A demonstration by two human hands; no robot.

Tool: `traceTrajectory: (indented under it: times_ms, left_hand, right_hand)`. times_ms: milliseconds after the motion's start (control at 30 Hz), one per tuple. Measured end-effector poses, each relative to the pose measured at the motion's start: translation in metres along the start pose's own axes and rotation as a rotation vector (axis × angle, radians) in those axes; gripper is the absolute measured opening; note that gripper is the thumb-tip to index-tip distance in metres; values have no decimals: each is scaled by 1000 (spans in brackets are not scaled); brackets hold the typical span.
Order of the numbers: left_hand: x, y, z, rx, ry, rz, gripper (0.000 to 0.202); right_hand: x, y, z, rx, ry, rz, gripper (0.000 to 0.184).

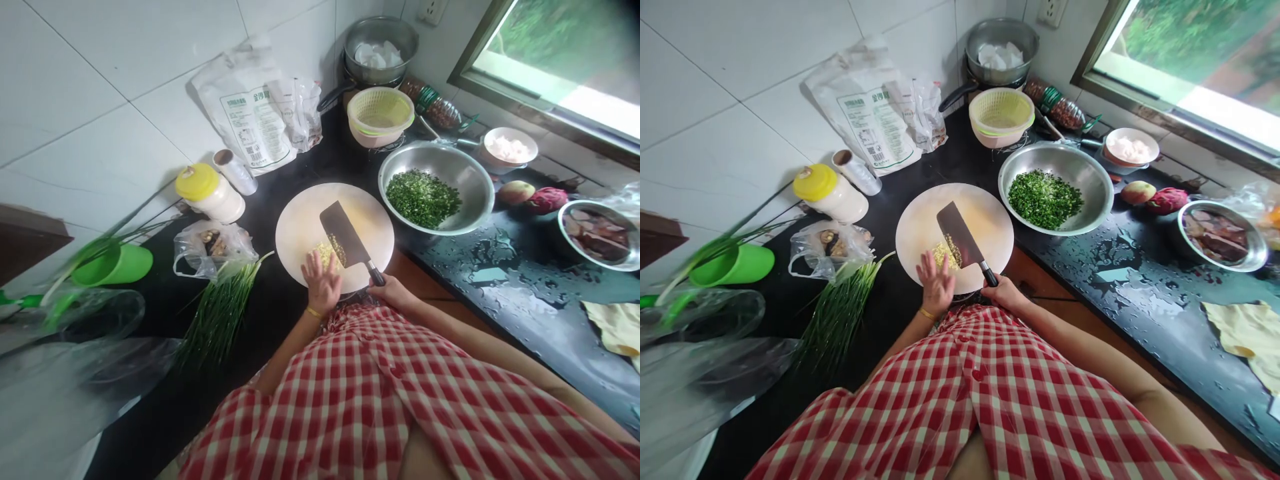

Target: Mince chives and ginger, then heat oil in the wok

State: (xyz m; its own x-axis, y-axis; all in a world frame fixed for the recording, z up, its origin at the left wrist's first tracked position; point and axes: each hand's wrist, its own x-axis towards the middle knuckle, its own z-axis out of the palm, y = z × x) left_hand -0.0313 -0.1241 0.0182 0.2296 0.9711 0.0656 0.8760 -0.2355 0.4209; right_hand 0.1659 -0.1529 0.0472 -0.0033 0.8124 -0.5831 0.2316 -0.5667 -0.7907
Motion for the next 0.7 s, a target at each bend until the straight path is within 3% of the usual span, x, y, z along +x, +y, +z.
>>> traceTrajectory:
  times_ms: [67, 167, 367, 533, 700]
  left_hand:
    - [-3, 18, 15, -7, -57, 39, 62]
    - [0, 29, 24, -29, -59, 90, 65]
    - [7, 19, 23, -20, -27, 116, 65]
    - [11, 4, 23, 13, 25, -47, 66]
    - [11, 15, 19, 5, -30, 134, 65]
  right_hand:
    - [0, -2, 7, 105, -23, 50, 26]
    - [-2, -5, 8, 180, -71, 89, 29]
    - [-14, -8, 3, 270, -113, 127, 29]
    - [-18, -11, -2, 222, -98, 139, 26]
    - [-17, -9, -3, 185, -130, 139, 24]
